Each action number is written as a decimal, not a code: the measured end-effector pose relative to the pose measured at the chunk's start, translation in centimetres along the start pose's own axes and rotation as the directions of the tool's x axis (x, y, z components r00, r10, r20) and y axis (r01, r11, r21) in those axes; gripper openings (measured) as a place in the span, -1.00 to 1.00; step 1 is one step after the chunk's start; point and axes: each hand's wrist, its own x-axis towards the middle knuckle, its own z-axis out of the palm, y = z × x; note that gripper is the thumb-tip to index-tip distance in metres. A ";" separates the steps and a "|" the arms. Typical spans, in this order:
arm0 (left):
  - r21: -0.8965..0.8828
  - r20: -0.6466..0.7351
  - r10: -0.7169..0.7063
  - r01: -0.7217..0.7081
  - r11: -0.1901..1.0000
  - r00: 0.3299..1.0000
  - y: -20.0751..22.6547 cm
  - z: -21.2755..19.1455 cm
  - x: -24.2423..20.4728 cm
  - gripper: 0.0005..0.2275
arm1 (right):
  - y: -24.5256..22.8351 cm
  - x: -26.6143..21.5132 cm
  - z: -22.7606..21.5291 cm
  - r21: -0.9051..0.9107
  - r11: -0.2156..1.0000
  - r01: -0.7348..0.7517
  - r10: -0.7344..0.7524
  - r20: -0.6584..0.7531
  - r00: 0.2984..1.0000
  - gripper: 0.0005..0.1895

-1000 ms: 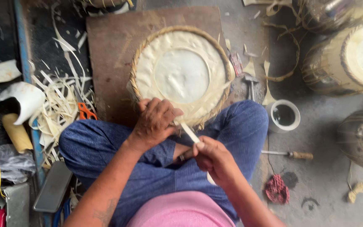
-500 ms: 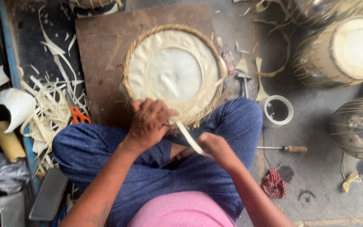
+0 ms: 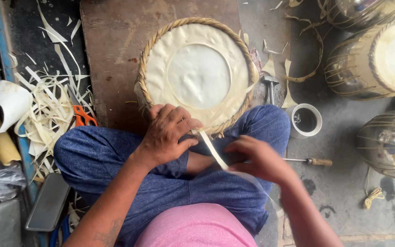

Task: The person weaves strips of material into the rim of a drum using an awl and pliers, pulling the strips through holes to secure the drumhead.

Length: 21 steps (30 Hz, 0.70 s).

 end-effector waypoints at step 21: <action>-0.026 -0.135 -0.027 0.024 0.999 0.990 -0.1 1.5 -0.3 -0.79 | -10.4 7.5 -3.6 0.364 0.417 0.833 -0.096 -0.894 0.438 -0.78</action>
